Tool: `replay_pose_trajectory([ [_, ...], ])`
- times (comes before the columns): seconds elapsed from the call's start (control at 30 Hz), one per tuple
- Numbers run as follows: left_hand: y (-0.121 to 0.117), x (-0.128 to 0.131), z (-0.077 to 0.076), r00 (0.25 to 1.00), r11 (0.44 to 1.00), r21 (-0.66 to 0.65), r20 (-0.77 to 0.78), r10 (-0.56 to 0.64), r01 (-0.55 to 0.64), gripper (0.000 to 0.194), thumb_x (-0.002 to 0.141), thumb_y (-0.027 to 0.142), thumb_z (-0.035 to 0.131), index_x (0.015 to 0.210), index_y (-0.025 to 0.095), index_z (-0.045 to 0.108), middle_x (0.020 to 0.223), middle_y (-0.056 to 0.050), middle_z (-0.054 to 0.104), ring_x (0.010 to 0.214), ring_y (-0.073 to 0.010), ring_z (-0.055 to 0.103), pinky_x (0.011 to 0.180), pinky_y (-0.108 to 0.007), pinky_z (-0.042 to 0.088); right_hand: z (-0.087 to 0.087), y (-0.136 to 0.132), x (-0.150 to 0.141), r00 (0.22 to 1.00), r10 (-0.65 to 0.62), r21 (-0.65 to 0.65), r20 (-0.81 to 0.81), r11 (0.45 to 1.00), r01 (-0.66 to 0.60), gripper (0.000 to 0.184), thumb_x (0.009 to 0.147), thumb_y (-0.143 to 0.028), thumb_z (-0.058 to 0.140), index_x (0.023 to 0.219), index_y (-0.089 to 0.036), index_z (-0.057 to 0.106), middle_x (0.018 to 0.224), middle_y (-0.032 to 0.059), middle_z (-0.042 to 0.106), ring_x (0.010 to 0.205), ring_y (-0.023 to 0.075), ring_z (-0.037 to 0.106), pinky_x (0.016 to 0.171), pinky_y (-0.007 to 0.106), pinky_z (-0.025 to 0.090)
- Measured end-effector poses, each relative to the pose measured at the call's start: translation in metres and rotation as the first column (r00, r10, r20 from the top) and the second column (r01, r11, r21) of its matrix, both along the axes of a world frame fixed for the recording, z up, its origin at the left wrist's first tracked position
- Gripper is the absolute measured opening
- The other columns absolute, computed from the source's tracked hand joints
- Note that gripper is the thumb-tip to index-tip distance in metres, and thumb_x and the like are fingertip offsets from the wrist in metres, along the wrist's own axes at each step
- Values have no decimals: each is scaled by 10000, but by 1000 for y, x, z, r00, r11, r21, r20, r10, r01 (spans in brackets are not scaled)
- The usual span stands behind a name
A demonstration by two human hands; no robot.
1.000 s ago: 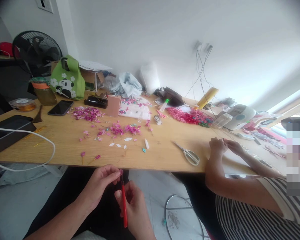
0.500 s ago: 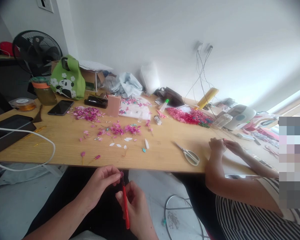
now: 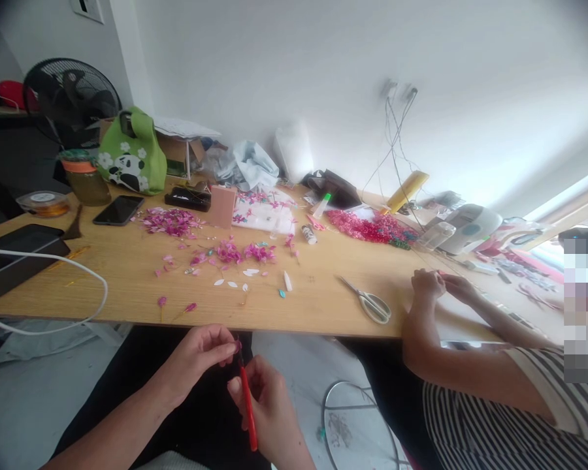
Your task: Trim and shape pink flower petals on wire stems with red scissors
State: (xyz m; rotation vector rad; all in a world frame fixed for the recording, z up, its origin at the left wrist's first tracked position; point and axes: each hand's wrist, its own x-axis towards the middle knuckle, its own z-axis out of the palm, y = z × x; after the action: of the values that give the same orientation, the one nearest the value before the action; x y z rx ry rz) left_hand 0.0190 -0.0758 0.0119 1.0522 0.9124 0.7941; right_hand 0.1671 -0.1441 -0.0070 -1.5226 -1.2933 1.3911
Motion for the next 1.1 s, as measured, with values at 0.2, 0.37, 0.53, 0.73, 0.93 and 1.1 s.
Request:
replay_pose_trajectory([
  [0.2, 1, -2, -1, 999, 999, 14, -11, -31, 31, 167, 693, 276, 661, 621, 153, 574, 594, 4, 566, 590, -128, 485, 610, -259, 395, -3, -1, 5, 999, 19, 59, 34, 998, -21, 445, 824, -580, 575, 695, -199, 383, 555, -72, 377, 446, 59, 326, 406, 176, 301],
  [0.37, 2, -4, -1, 998, 998, 18, -9, -55, 55, 167, 697, 276, 664, 626, 150, 580, 595, 5, 559, 592, -128, 487, 609, -260, 394, -5, -1, 7, 998, 20, 73, 59, 997, -24, 425, 832, -552, 578, 694, -200, 383, 578, -66, 361, 484, 70, 303, 420, 183, 283],
  [0.53, 4, -5, -2, 997, 996, 37, -21, -78, 79, 166, 694, 280, 659, 632, 149, 578, 602, 3, 557, 596, -130, 490, 608, -264, 390, -3, -3, 7, 998, 36, 55, 53, 998, -39, 429, 840, -567, 557, 703, -201, 381, 573, -69, 366, 477, 70, 312, 423, 185, 283],
  [0.73, 5, -7, -1, 992, 992, 47, -33, -118, 119, 148, 678, 264, 655, 627, 152, 574, 595, 7, 550, 597, -134, 494, 618, -274, 399, -3, -3, 9, 994, 91, 32, 55, 995, -93, 431, 847, -586, 540, 737, -199, 384, 563, -70, 393, 461, 75, 372, 429, 190, 308],
  [0.93, 7, -9, -2, 989, 989, 44, -48, -140, 142, 138, 675, 254, 656, 633, 152, 573, 594, 9, 557, 597, -133, 500, 623, -274, 402, -3, -5, 11, 990, 80, 51, 113, 995, -86, 431, 841, -565, 562, 710, -199, 377, 589, -67, 365, 485, 72, 324, 432, 188, 276],
  [1.1, 8, -11, -3, 983, 983, 47, -49, -176, 178, 141, 687, 261, 660, 649, 148, 585, 596, 6, 565, 599, -133, 506, 624, -270, 400, -1, -6, 11, 987, 78, 42, 137, 996, -85, 417, 841, -539, 573, 705, -199, 375, 591, -64, 362, 499, 76, 310, 425, 186, 249],
])
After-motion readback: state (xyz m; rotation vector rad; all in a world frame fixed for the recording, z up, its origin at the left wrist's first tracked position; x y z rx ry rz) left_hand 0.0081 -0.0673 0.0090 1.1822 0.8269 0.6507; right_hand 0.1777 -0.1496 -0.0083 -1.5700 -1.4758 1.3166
